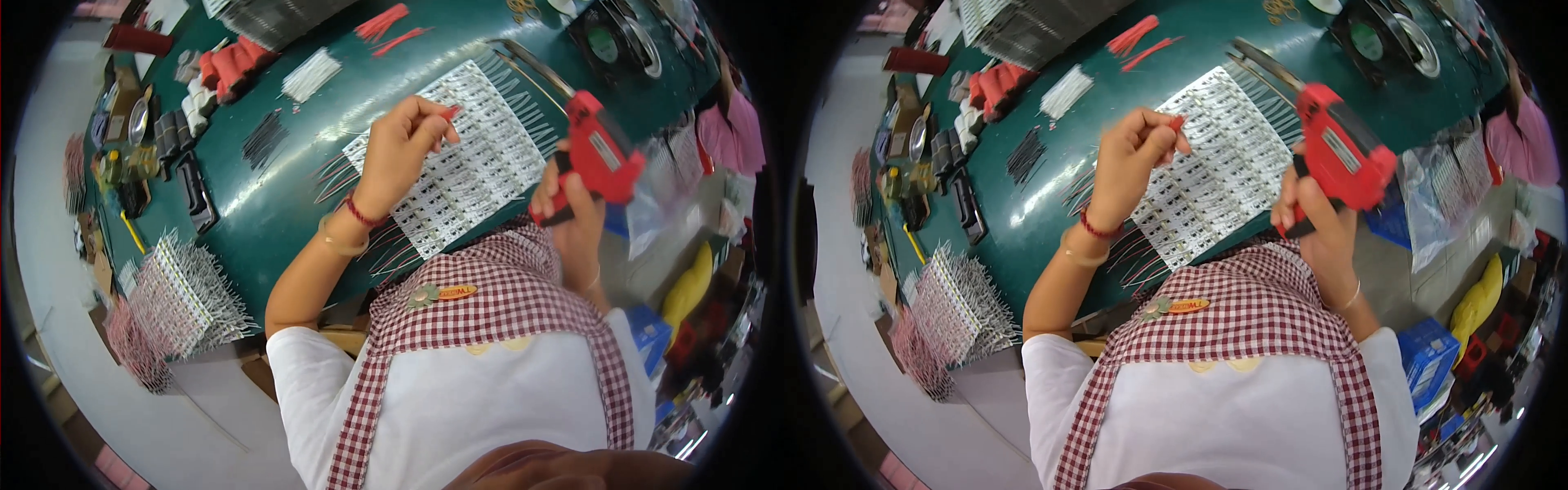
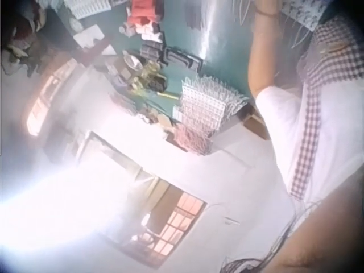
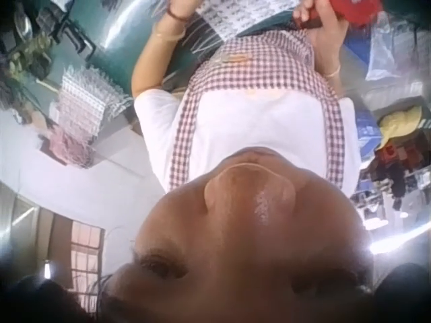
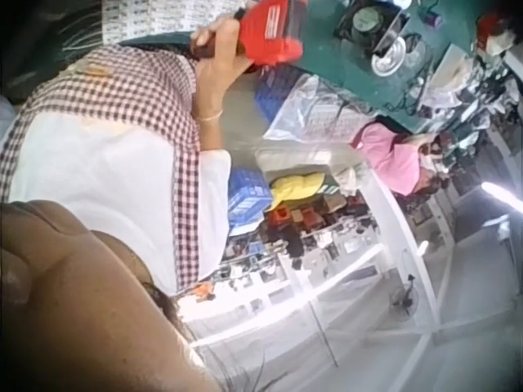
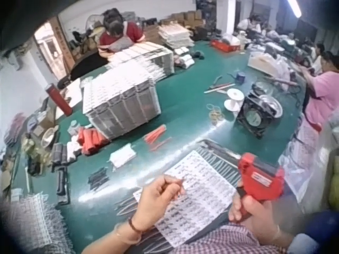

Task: The person places an LED circuit board on the workbench and solders wires onto the connections on the board using a soldering iron.

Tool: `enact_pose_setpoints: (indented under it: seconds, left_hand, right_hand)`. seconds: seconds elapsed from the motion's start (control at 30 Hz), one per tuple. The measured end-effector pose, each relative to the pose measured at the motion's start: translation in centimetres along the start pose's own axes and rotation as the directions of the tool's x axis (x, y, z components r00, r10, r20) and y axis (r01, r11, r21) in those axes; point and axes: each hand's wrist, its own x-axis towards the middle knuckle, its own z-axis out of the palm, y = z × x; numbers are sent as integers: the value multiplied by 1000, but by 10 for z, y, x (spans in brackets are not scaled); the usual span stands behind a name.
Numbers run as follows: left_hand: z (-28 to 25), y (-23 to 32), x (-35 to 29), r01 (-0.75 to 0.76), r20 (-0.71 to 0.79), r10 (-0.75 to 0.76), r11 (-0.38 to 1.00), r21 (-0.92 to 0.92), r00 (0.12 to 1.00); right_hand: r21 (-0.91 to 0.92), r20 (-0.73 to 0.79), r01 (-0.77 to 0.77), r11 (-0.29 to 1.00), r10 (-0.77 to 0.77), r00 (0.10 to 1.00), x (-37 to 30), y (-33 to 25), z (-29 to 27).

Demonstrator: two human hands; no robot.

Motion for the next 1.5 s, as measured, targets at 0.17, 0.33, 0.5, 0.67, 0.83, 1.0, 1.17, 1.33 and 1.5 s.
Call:
enact_pose_setpoints:
  seconds: [0.17,0.33,0.5,0.67,0.83,1.0,1.17,1.33,1.5]
  left_hand:
    - [30,11,-32,79,149,-88,995,68,985]
    - [46,12,-41,15,185,-41,990,142,982]
    - [48,9,-44,2,144,-32,979,206,989]
    - [49,1,-43,-60,109,36,972,229,993]
    - [47,3,-45,-62,90,43,973,223,995]
    - [37,3,-52,-113,72,90,901,418,993]
    - [-17,-14,-50,-123,-52,229,686,718,972]
    - [-74,-27,-34,-278,112,529,246,928,841]
    - [-97,-36,-27,-400,282,524,126,908,804]
  right_hand:
    - [-90,-31,-81,993,78,996,19,9,11]
    - [-163,6,-211,964,215,977,17,19,9]
    - [-115,0,-221,968,223,975,12,25,4]
    - [-121,22,-236,964,240,970,10,28,1]
    - [-192,24,-265,945,274,961,8,26,4]
    - [-217,24,-220,951,231,973,4,22,5]
    - [-224,50,-147,963,163,985,0,10,1]
    - [-324,32,-183,928,204,978,1,6,5]
    - [-371,23,-291,882,322,946,6,18,18]
